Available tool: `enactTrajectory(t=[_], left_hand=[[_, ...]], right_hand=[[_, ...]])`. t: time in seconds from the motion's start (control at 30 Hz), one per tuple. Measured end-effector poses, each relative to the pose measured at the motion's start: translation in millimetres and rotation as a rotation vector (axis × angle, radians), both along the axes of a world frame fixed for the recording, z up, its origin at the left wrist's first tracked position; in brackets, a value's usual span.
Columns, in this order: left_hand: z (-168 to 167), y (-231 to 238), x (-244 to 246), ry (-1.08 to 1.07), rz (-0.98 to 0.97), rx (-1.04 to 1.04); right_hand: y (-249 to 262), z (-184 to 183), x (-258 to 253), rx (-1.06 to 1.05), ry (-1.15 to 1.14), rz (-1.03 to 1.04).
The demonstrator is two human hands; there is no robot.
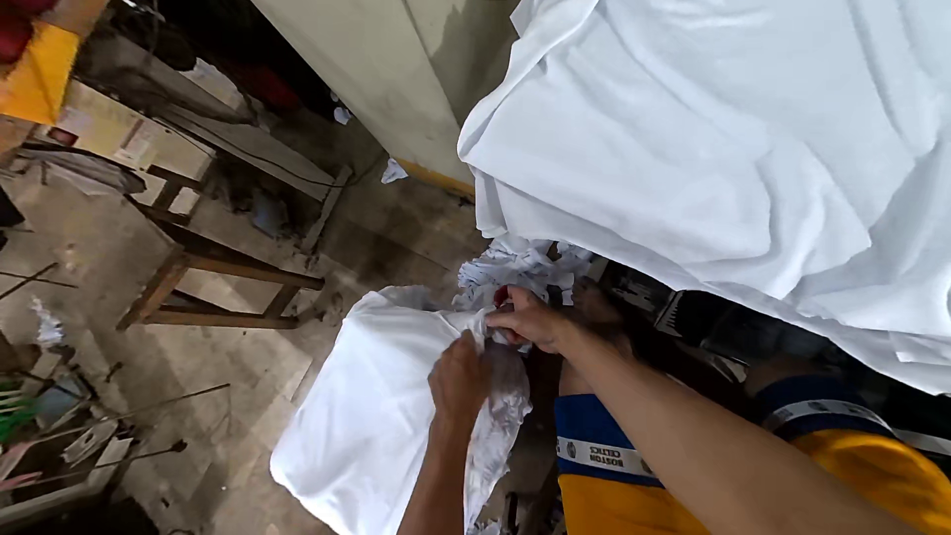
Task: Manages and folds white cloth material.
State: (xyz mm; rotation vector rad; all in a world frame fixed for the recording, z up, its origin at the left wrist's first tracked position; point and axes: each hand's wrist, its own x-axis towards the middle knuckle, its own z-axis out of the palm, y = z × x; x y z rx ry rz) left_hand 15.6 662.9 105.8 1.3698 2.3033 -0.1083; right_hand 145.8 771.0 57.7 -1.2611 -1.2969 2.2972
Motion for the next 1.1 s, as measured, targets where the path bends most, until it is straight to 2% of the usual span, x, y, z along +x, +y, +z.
enactTrajectory(t=[0.07,0.17,0.27,0.4,0.5,0.6,0.77,0.93,1.03,1.1], left_hand=[[13,7,-12,-0.008,0.069,0.117],[28,6,-25,-0.068,0.113,0.216],[24,3,-34,-0.145,0.093,0.212],[18,-6,-37,-0.178,0.095,0.245],[9,-5,-29,-0.175,0.066,0.238],[7,-1,-25,-0.144,0.048,0.185],[9,-10,-26,-0.138,0.072,0.184],[7,-5,-22,-0.145,0.087,0.139],[11,-9,-22,-0.124,0.084,0.110],[8,-8,-12,-0.057,0.044,0.032]], right_hand=[[-8,-10,0,0.065,-0.165,0.094],[-36,-39,-7,0.284,-0.456,0.461],[-44,-48,-16,0.481,-0.554,0.596],[-29,-28,-3,0.499,-0.562,0.510],[-38,-35,0,0.449,-0.520,0.574],[-39,-38,-7,0.492,-0.570,0.651],[-28,-28,0,0.503,-0.541,0.514],[-45,-36,-9,0.492,-0.568,0.633],[-23,-21,1,0.414,-0.535,0.452],[-6,-12,13,0.214,-0.321,0.224]])
